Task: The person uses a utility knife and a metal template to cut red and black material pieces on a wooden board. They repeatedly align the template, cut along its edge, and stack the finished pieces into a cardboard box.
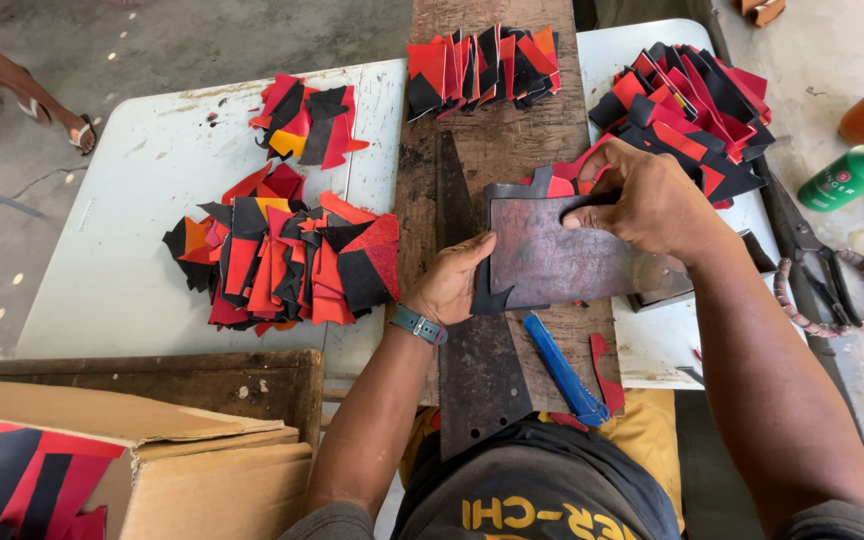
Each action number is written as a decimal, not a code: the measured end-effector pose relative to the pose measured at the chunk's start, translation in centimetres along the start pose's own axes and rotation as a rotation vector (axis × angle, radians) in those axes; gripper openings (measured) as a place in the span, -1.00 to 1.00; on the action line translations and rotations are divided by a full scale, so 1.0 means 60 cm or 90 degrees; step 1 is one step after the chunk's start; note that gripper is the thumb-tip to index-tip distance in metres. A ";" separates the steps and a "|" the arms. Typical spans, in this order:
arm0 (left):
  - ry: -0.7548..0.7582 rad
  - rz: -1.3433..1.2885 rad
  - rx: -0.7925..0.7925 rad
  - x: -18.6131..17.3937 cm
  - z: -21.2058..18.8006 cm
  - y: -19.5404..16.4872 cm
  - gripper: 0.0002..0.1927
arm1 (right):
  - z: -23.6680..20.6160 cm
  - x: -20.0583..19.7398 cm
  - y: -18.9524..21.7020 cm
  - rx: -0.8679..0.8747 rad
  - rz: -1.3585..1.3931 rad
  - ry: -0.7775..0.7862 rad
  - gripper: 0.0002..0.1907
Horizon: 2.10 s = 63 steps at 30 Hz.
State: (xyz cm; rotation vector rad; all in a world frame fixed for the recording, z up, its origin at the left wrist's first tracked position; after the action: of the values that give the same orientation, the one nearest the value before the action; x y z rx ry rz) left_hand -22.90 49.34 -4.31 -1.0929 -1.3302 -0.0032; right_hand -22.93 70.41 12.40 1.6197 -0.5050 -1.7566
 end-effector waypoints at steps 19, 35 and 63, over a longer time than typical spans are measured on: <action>0.005 0.058 0.011 0.054 -0.021 -0.021 -0.05 | 0.010 0.012 -0.001 0.022 -0.027 0.004 -0.39; -0.099 0.103 0.156 -0.013 -0.007 -0.023 -0.56 | -0.005 0.019 -0.005 -0.013 -0.026 0.055 -0.50; -0.136 0.133 0.289 -0.080 0.003 -0.086 -0.73 | -0.154 0.197 0.011 -0.179 -0.267 -0.008 -0.41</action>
State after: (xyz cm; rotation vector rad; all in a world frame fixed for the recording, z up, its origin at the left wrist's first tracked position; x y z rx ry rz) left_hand -27.44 43.99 -4.75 -0.8505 -1.3135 0.5576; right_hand -13.63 63.15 3.13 1.5891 0.0881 -2.0314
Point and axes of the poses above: each hand's wrist, its own z-axis towards the middle knuckle, its own x-axis out of the palm, y = z × x, the point moved 6 cm from there along z, towards the middle knuckle, and after that the axes turned 3 degrees about -y, right-handed, at the moved point
